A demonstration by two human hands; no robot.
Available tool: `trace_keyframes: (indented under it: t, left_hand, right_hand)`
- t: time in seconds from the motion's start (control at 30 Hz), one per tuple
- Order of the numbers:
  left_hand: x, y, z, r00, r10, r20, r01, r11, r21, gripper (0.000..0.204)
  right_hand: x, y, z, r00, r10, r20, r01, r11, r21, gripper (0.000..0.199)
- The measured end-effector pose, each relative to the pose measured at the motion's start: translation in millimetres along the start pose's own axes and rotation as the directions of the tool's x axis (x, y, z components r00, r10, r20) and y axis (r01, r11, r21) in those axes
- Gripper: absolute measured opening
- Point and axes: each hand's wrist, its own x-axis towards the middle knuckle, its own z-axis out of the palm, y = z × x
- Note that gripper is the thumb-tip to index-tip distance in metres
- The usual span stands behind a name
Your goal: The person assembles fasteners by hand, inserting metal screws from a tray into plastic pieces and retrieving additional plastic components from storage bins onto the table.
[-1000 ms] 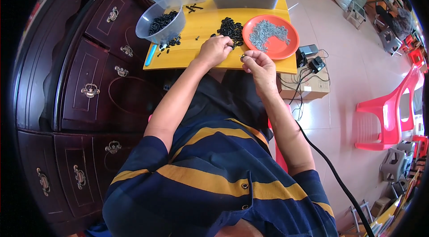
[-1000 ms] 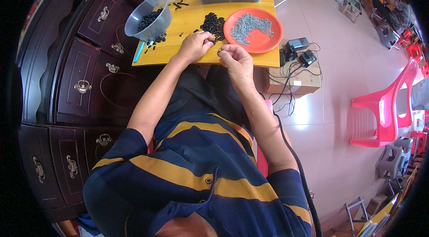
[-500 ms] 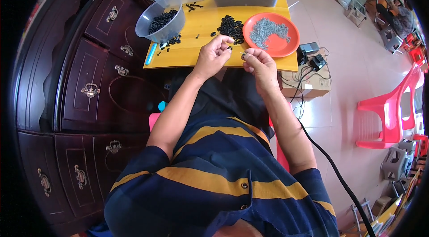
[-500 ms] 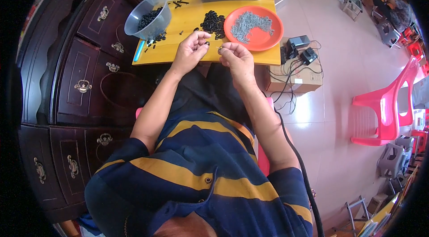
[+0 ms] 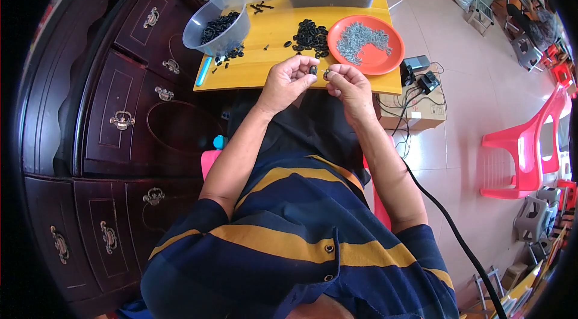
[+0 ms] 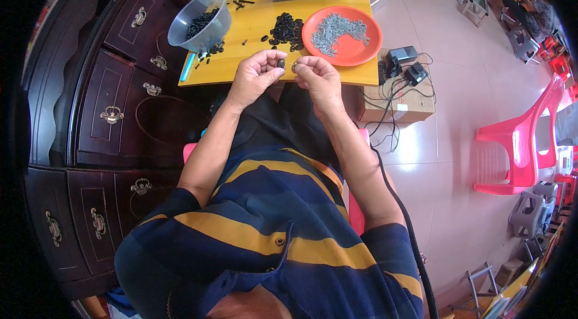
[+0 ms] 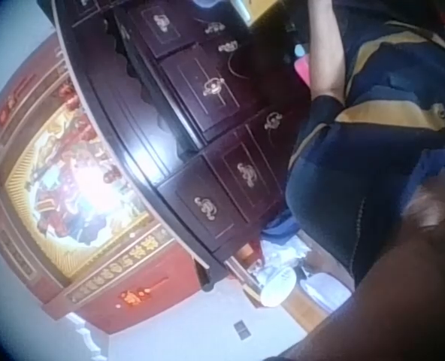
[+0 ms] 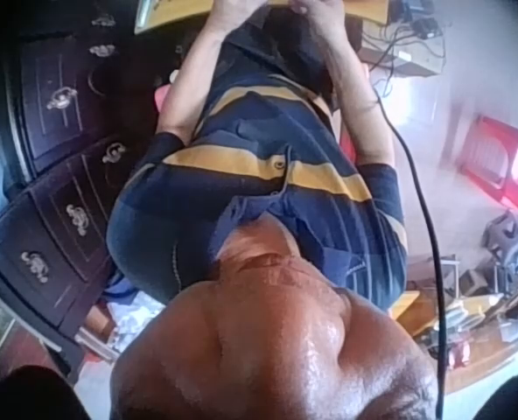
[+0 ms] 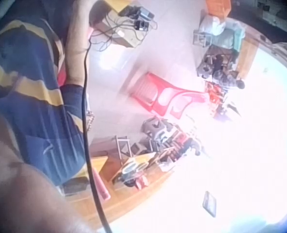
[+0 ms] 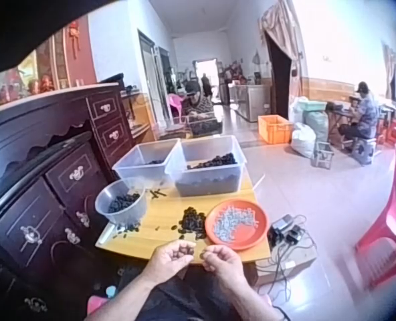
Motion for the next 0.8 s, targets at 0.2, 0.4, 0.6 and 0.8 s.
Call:
trace_keyframes:
  t: [0.2,0.4,0.6,0.8]
  left_hand:
    - [0.0,1.9,0.1,0.999,0.039,-0.002,-0.038,0.998,0.043,0.026]
    - [-3.2,3.5,-2.4,1.000,-0.010,-0.012,0.010,1.000,-0.004,0.018]
    - [-1.6,-2.5,-3.9,0.997,-0.004,-0.079,0.001,0.999,-0.045,0.018]
    - [-3.6,-2.1,-5.3,0.995,-0.026,-0.095,0.016,0.994,-0.108,0.018]
  right_hand:
    - [-1.8,-0.2,2.1,0.999,-0.038,0.024,0.038,0.999,-0.003,0.016]
    - [-2.0,-0.3,2.4,0.999,-0.032,-0.002,0.032,0.999,0.006,0.016]
    - [-0.8,0.3,1.3,1.000,-0.020,-0.002,0.020,1.000,-0.012,0.018]
    - [-0.3,1.3,0.3,1.000,-0.017,0.015,0.018,1.000,-0.014,0.016]
